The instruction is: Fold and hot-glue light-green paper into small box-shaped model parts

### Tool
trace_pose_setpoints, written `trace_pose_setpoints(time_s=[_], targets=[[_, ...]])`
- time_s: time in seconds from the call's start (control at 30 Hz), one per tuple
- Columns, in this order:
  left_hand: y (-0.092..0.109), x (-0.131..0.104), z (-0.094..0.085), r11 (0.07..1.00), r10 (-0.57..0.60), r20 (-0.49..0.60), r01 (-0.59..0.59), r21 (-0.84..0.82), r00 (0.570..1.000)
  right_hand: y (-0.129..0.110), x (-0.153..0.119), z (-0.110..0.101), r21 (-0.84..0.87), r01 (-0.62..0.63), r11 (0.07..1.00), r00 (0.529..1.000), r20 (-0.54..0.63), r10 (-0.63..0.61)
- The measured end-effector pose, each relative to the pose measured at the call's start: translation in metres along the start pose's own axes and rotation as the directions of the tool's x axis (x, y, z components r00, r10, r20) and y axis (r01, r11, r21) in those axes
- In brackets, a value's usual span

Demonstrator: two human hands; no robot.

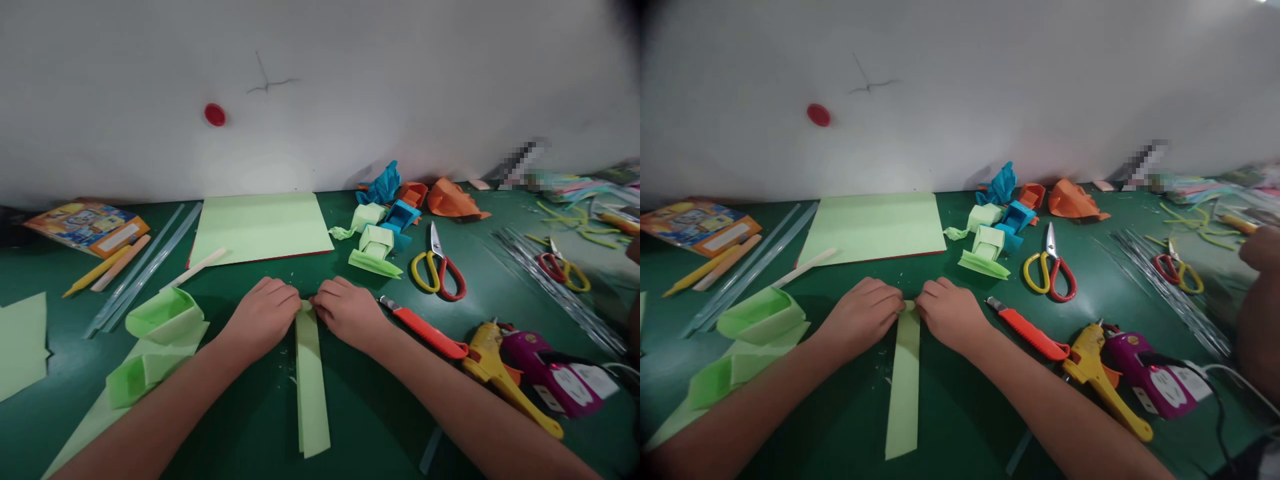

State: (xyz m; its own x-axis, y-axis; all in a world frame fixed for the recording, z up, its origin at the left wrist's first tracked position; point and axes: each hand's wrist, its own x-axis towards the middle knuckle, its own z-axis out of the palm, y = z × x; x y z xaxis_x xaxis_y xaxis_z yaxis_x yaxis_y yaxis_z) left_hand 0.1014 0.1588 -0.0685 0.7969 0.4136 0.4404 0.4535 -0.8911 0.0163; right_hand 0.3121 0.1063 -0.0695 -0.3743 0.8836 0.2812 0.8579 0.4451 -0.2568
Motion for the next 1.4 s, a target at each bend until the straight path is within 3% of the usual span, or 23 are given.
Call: trace_pose_setpoints(time_s=[0.2,0.43,0.93,1.2,1.4], targets=[[0.008,0.000,-0.002,0.997,0.029,-0.044,-0.025,0.071,0.999,0.001,-0.001,0.001,-0.004,-0.012,1.000,1.000,-0.005,0.012],[0.000,-0.002,0.004,0.999,0.001,-0.079,-0.004,-0.034,0.997,0.005,0.000,0.000,0.060,-0.040,0.997,0.999,0.006,0.040],[-0.003,0.000,-0.001,0.989,0.035,0.063,-0.026,-0.148,0.997,0.002,0.000,-0.015,0.076,0.025,0.997,0.995,0.090,-0.031],[-0.006,0.001,-0.004,0.983,-0.014,0.020,0.017,-0.184,1.000,-0.004,-0.002,-0.018,0.026,0.000,1.000,0.995,0.105,-0.002],[-0.004,0.003,-0.010,0.984,-0.057,0.017,0.059,-0.171,0.998,-0.009,-0.002,-0.009,-0.044,-0.052,0.998,0.997,0.056,0.054]])
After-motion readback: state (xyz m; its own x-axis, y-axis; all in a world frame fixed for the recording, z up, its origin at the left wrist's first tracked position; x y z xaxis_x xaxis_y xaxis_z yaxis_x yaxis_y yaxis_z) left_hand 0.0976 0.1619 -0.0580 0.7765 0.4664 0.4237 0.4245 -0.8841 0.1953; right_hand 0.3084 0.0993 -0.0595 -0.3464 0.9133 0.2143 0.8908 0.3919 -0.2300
